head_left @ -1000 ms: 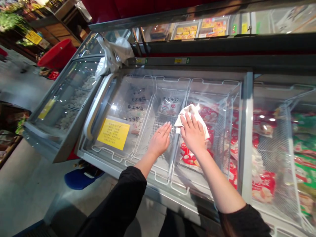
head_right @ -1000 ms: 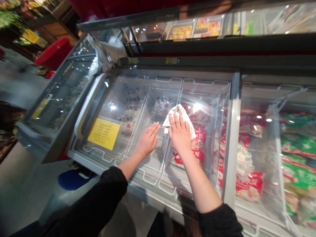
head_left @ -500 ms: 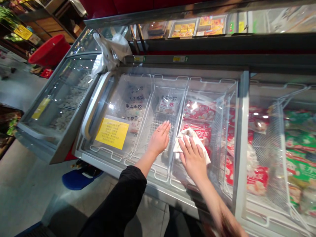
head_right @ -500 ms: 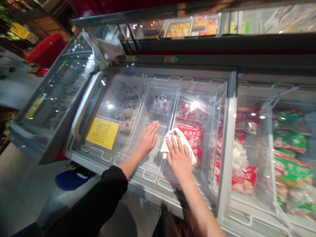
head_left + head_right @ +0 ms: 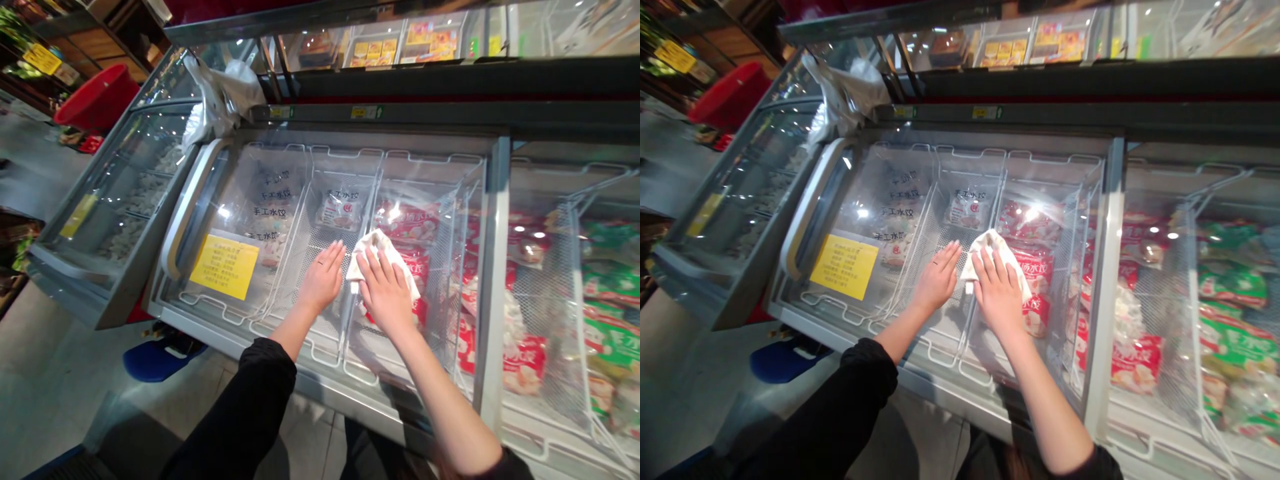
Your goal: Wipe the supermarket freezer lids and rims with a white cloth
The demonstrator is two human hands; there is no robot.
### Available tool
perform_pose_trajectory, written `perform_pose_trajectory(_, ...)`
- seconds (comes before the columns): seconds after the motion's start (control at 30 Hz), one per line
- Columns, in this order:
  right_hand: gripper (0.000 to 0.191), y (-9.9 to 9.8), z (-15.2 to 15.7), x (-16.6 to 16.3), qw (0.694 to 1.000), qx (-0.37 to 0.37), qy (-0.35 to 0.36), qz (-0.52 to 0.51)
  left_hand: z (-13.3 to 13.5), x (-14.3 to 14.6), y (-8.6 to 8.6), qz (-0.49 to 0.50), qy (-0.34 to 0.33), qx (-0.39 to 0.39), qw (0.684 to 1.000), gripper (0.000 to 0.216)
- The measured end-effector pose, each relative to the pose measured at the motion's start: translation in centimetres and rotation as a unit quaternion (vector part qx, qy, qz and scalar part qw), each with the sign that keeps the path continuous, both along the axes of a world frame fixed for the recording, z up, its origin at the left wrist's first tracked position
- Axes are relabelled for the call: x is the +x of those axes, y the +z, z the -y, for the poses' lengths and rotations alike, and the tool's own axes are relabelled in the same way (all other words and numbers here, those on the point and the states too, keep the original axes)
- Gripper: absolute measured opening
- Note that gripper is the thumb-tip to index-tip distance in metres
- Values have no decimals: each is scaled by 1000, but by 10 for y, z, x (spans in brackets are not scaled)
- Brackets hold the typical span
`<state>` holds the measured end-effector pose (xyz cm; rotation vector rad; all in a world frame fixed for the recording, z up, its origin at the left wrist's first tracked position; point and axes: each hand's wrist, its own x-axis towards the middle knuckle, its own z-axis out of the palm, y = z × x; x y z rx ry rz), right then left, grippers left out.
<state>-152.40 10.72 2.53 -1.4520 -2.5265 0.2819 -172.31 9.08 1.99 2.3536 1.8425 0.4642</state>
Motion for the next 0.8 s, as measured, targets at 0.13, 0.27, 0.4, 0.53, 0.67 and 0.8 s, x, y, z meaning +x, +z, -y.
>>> perform_pose_trajectory(0.13,81,-3,80,33,1000,-3,30,-7,0,-1,0,6,0,-2,1000,63)
perform_pose_trajectory(0.27,81,-3,98,44,999,-14,40,-21,0,-1,2,10,-3,-12,1000,62)
perform_pose_trajectory(0.4,75,0,41,20,999,-16,40,-14,-1,-1,2,19,0,-17,1000,61)
perform_pose_trajectory(0.53,64,2,-25,-12,999,-12,45,-15,0,0,3,25,20,-15,999,61)
perform_pose_trajectory(0.67,61,4,-24,-21,998,-15,49,-21,1,0,6,21,70,-10,997,62)
perform_pose_trajectory(0.8,69,1,54,0,996,-26,80,-26,2,0,6,18,80,-14,997,63)
